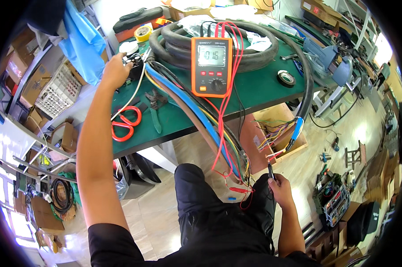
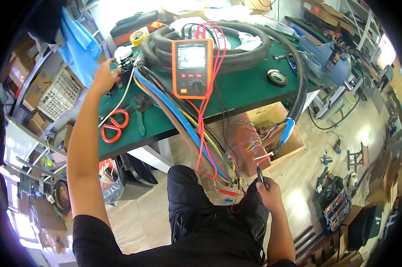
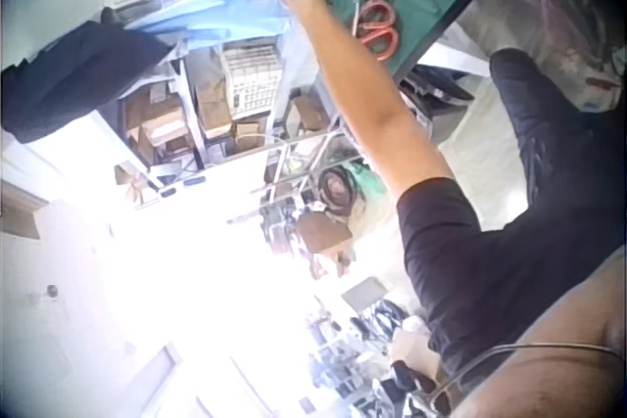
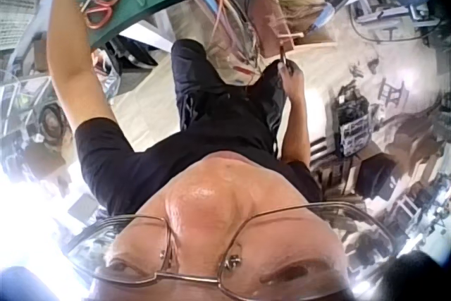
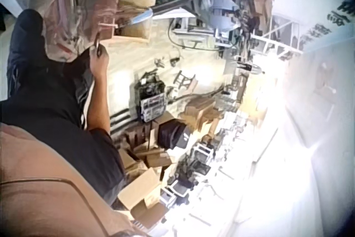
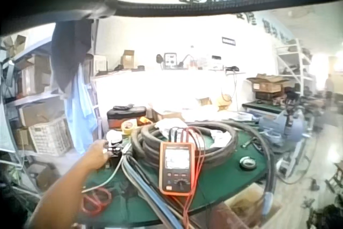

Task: The person uses a multimeter to test a bundle of electrical wires, stripping wire ends with a tool and attaching probes to the wires.

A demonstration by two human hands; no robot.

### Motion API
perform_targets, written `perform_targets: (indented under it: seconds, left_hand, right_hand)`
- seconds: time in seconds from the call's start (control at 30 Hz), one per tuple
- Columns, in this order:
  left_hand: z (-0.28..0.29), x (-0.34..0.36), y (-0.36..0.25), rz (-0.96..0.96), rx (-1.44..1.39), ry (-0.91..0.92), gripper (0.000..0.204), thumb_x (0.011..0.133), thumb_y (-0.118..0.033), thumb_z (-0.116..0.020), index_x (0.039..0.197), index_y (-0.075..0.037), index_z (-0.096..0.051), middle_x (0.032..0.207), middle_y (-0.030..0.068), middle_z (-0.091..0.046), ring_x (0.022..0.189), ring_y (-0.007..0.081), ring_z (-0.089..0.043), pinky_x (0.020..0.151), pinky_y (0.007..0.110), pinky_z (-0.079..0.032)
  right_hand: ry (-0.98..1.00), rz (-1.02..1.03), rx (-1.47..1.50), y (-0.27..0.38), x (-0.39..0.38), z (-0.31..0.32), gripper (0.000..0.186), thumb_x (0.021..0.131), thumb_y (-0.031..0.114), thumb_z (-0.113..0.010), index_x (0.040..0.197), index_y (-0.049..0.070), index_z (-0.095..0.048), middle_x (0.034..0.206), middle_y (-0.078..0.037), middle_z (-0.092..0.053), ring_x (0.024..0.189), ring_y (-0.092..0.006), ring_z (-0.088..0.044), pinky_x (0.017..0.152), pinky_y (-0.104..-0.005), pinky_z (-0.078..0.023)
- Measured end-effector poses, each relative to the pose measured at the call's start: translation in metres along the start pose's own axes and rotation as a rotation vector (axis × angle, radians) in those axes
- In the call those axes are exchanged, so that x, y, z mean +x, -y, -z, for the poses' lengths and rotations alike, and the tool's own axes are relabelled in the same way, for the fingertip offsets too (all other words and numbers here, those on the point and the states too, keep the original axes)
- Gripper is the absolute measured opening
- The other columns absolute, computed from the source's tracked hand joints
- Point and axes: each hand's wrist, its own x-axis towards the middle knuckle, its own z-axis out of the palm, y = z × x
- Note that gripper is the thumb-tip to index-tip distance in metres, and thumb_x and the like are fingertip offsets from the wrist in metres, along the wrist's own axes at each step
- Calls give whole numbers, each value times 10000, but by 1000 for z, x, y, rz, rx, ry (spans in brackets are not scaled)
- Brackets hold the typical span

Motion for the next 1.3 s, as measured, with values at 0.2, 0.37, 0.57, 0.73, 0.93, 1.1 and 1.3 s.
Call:
perform_targets:
  seconds: [0.2, 0.37, 0.57, 0.73, 0.93, 1.1, 1.3]
  left_hand:
    - [-19, -4, 35, 175, -56, 155, 716, 835, -245, -714, 1446, -22, -416, 1301, 271, -577, 1204, 399, -564, 1032, 429, -435]
    - [-34, 10, 30, 128, 5, 155, 799, 776, -233, -775, 1461, -51, -405, 1348, 241, -544, 1210, 389, -560, 1033, 421, -446]
    - [-44, 24, 27, 208, 88, 159, 669, 776, -243, -794, 1356, -77, -505, 1251, 226, -570, 1161, 378, -580, 986, 437, -472]
    - [-46, 36, 39, 203, 51, 108, 675, 760, -276, -812, 1305, -8, -519, 1235, 232, -593, 1143, 383, -594, 979, 435, -478]
    - [-58, 36, 35, 315, 9, 68, 680, 759, -280, -819, 1309, -21, -513, 1236, 230, -586, 1141, 366, -596, 971, 426, -482]
    - [-69, 43, 34, 293, 40, 76, 677, 770, -256, -818, 1329, -47, -496, 1242, 211, -562, 1151, 359, -586, 974, 420, -477]
    - [-67, 49, 39, 222, 84, 138, 742, 777, -251, -807, 1393, -35, -454, 1287, 246, -565, 1177, 372, -576, 995, 424, -465]
  right_hand:
    - [25, -15, 68, 2, -2, -5, 397, 937, 259, -645, 1162, -64, -592, 721, 3, -573, 595, -64, -505, 530, -227, -401]
    - [-18, -28, 3, 3, -2, -2, 324, 937, 235, -626, 1092, -49, -608, 705, -15, -576, 587, -82, -520, 553, -238, -429]
    - [-52, -10, -24, 6, -5, -4, 366, 925, 259, -638, 1095, -64, -603, 709, -19, -581, 592, -86, -524, 561, -237, -429]
    - [-47, -6, -27, 4, -2, -6, 386, 926, 273, -643, 1112, -63, -598, 715, -18, -582, 593, -81, -522, 555, -235, -428]
    - [-17, -22, -16, 8, 4, -7, 436, 934, 290, -646, 1183, -64, -596, 727, -5, -584, 608, -69, -511, 552, -225, -410]
    - [-13, -23, -26, 4, 7, -8, 474, 934, 303, -648, 1229, -63, -590, 729, 1, -584, 613, -64, -506, 550, -222, -400]
    - [-7, -22, -27, 6, 7, -8, 487, 930, 312, -651, 1237, -60, -586, 728, 2, -582, 613, -60, -503, 548, -223, -398]
